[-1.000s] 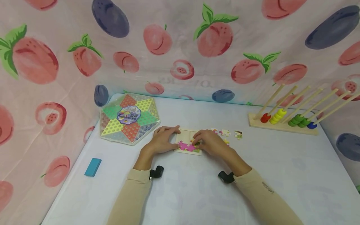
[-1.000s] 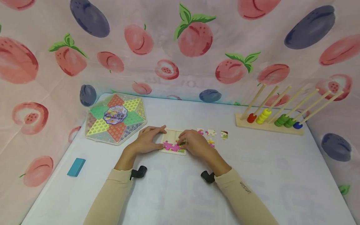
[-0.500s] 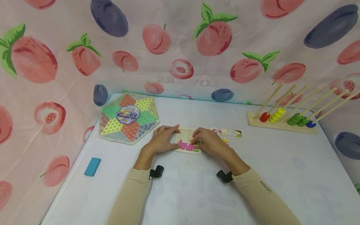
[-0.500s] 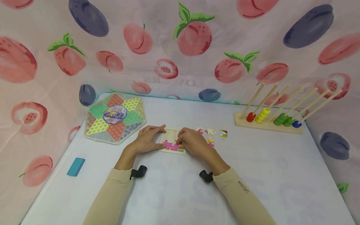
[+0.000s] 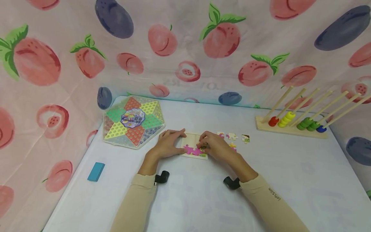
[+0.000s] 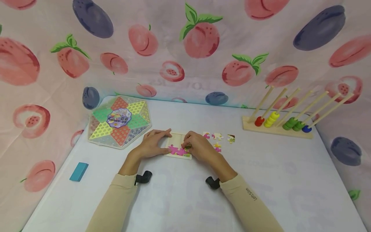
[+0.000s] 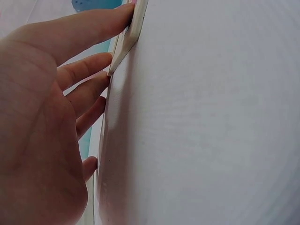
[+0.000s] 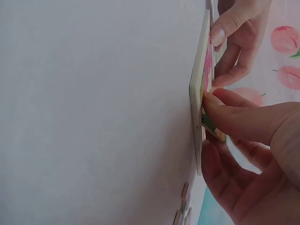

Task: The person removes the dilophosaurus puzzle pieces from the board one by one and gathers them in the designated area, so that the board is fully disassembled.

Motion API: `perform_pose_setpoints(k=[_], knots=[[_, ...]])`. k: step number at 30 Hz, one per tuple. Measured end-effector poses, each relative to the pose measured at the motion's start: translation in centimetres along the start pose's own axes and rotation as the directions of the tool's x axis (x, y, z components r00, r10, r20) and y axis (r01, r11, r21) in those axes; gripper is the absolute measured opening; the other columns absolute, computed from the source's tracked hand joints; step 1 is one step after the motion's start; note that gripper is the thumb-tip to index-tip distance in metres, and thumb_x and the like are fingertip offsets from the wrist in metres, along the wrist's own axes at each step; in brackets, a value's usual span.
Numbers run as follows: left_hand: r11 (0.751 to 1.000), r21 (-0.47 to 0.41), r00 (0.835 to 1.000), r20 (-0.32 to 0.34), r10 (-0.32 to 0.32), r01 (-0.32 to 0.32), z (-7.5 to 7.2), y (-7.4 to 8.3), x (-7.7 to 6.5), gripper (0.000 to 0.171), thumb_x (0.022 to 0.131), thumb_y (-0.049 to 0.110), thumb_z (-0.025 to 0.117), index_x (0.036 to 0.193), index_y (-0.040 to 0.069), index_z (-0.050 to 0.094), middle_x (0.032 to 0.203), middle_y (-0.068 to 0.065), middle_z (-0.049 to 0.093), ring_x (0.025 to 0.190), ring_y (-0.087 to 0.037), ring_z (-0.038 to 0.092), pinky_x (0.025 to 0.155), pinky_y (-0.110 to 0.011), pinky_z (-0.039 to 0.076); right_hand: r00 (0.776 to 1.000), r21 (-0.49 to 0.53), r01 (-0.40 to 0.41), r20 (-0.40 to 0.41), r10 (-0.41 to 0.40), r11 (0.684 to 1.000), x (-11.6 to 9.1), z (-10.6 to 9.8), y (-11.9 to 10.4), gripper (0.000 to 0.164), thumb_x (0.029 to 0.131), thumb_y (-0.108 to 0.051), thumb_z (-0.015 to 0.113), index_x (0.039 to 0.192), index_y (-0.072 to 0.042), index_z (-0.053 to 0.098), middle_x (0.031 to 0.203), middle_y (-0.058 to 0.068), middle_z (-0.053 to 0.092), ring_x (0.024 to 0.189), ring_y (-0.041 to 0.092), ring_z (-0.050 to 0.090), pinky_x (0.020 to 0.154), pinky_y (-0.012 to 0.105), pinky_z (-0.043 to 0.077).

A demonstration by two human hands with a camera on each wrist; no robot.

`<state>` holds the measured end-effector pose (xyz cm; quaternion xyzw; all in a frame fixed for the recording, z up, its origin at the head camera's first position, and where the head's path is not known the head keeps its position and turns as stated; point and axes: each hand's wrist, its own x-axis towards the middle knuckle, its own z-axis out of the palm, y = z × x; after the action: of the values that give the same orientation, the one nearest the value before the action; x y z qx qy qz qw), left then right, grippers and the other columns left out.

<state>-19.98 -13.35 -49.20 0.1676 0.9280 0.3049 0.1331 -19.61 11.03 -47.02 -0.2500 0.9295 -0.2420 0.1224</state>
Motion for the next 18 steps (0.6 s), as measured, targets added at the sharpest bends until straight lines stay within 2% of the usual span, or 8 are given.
perform_pose_setpoints(k=[5,8,18], knots=[[1.000,-0.005,1.000,-0.007,0.007,-0.007,-0.01,0.10,-0.03,0.056,0.087,0.035,0.079,0.138,0.022,0.059,0.165,0.004,0.040,0.147,-0.025,0.037,0.125,-0.058,0.014,1.000,0.043,-0.004,0.010,0.004,0.999,-0.11,-0.01,0.13,0.021,0.087,-0.003,0.078,0.106,-0.011,0.080,0.115,0.004,0.072,0.111,0.024,0.065,0.102,0.043,0.055],[1.000,0.001,1.000,-0.012,0.013,-0.013,-0.01,0.09,-0.03,0.057,0.087,0.034,0.079,0.139,0.022,0.059,0.165,0.003,0.041,0.146,-0.025,0.037,0.125,-0.058,0.014,1.000,0.050,-0.006,0.006,0.006,0.999,-0.17,0.00,0.17,0.022,0.087,-0.002,0.078,0.107,-0.012,0.078,0.111,0.002,0.075,0.106,0.021,0.067,0.097,0.041,0.056],[1.000,-0.005,1.000,-0.009,0.008,-0.008,0.01,0.11,-0.06,0.057,0.087,0.033,0.078,0.139,0.022,0.059,0.165,0.003,0.040,0.147,-0.024,0.037,0.125,-0.058,0.014,0.999,0.101,-0.044,-0.015,0.045,0.994,-0.28,0.25,0.68,0.021,0.086,-0.006,0.079,0.105,-0.013,0.071,0.113,0.002,0.069,0.100,0.018,0.061,0.093,0.037,0.055]])
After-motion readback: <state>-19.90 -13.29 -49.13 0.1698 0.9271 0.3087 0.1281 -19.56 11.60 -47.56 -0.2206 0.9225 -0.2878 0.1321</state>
